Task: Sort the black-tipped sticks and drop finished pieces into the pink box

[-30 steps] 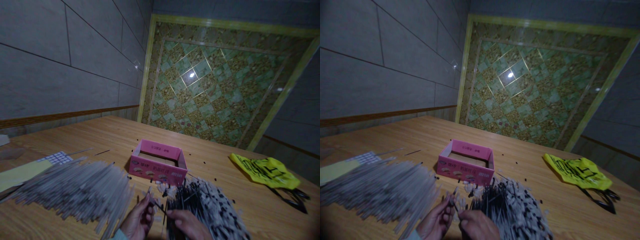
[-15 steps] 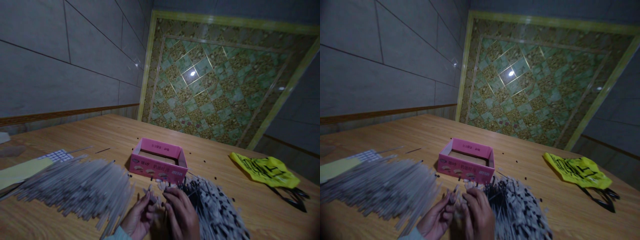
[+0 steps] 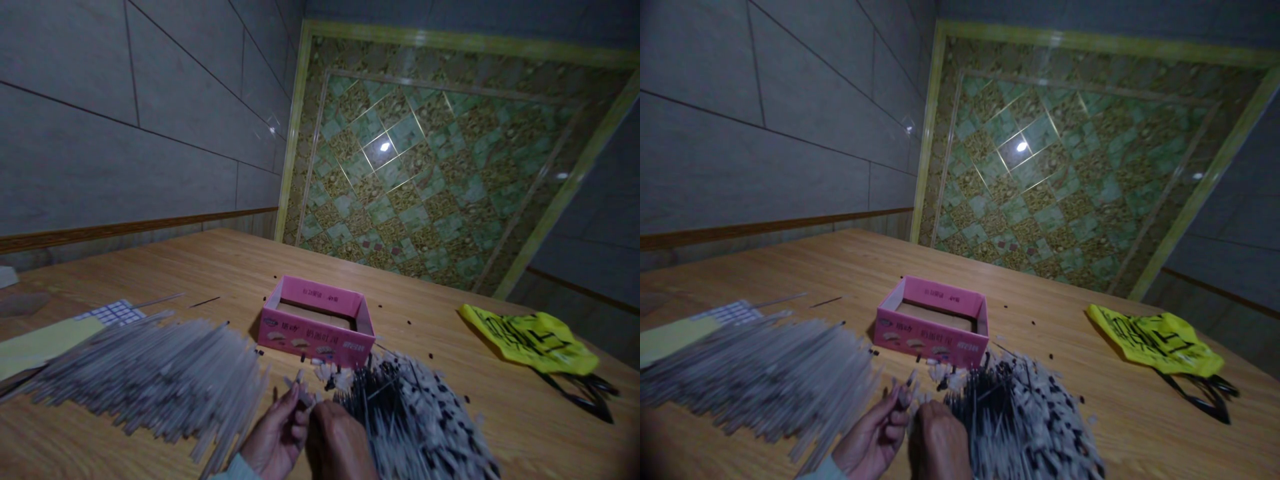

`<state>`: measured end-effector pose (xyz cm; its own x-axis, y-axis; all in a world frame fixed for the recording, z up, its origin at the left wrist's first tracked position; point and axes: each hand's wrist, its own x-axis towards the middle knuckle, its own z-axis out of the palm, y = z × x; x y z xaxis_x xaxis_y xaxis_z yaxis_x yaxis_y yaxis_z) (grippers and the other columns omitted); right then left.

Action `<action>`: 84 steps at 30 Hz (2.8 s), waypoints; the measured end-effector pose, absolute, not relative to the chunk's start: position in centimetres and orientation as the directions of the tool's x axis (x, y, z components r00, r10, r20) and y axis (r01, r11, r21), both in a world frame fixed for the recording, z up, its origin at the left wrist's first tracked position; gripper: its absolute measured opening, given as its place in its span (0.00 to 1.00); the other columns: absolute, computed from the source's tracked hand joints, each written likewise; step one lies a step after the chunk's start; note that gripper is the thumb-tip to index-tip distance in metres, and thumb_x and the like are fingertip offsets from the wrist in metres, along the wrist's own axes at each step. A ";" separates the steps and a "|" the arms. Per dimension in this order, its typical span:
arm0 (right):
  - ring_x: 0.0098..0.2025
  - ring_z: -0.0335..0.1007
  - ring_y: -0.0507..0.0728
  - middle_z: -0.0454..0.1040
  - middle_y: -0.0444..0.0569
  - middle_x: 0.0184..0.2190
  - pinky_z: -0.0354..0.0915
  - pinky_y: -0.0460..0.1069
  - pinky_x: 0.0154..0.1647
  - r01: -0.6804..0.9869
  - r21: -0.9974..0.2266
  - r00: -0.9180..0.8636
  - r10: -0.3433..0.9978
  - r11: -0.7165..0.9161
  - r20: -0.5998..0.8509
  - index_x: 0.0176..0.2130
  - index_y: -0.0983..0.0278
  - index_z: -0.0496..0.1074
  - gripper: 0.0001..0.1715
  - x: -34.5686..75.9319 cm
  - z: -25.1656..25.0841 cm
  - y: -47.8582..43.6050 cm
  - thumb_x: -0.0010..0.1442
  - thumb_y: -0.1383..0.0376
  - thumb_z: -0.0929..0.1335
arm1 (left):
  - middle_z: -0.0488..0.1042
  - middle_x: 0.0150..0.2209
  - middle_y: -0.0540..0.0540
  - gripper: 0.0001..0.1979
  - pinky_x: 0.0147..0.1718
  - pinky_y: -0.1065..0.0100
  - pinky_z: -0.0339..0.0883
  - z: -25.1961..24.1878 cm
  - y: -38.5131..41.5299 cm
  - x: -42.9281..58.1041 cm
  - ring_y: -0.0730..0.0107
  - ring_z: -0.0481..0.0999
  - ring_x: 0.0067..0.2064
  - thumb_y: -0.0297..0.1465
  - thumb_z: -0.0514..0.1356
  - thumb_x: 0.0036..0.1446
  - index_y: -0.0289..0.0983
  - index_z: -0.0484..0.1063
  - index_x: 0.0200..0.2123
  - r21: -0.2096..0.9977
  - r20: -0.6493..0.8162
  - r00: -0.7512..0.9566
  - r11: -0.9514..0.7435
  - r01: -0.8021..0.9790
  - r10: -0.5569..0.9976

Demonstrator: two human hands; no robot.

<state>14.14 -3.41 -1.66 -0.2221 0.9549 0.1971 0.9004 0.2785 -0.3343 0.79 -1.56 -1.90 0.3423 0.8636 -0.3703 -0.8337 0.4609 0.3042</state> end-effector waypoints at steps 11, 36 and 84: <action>0.17 0.66 0.50 0.73 0.46 0.18 0.61 0.42 0.17 -0.347 -0.936 0.193 0.981 0.058 -0.011 0.32 0.67 0.69 0.24 15.8 -1.2 -4.6 0.42 0.53 0.74 | 0.71 0.25 0.49 0.08 0.15 0.82 0.56 -1.8 -1.9 1.1 0.83 0.66 0.20 0.24 0.64 0.46 0.31 0.69 0.31 0.442 -0.392 0.268 0.436 -0.784 0.880; 0.11 0.60 0.48 0.70 0.41 0.15 0.56 0.41 0.11 -0.208 -0.975 0.193 0.980 0.081 0.041 0.24 0.64 0.62 0.22 15.2 -1.0 -4.8 0.42 0.53 0.73 | 0.71 0.23 0.50 0.10 0.16 0.81 0.55 -1.2 -2.4 1.5 0.82 0.66 0.21 0.29 0.68 0.41 0.32 0.71 0.28 0.594 -0.353 0.203 0.386 -0.706 0.913; 0.14 0.65 0.52 0.70 0.46 0.12 0.57 0.44 0.15 0.202 -0.941 0.066 0.955 0.272 0.290 0.30 0.64 0.70 0.17 16.8 -2.5 -5.0 0.52 0.53 0.67 | 0.73 0.21 0.50 0.17 0.17 0.77 0.51 -2.1 -2.3 1.5 0.80 0.65 0.20 0.36 0.69 0.36 0.33 0.68 0.27 0.762 -0.228 0.122 0.255 -0.596 0.966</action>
<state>16.77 -5.03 -2.45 0.0665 0.9546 0.2903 0.2025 0.2720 -0.9408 1.48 -2.33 -2.07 0.1224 0.9659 -0.2280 -0.5957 0.2552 0.7616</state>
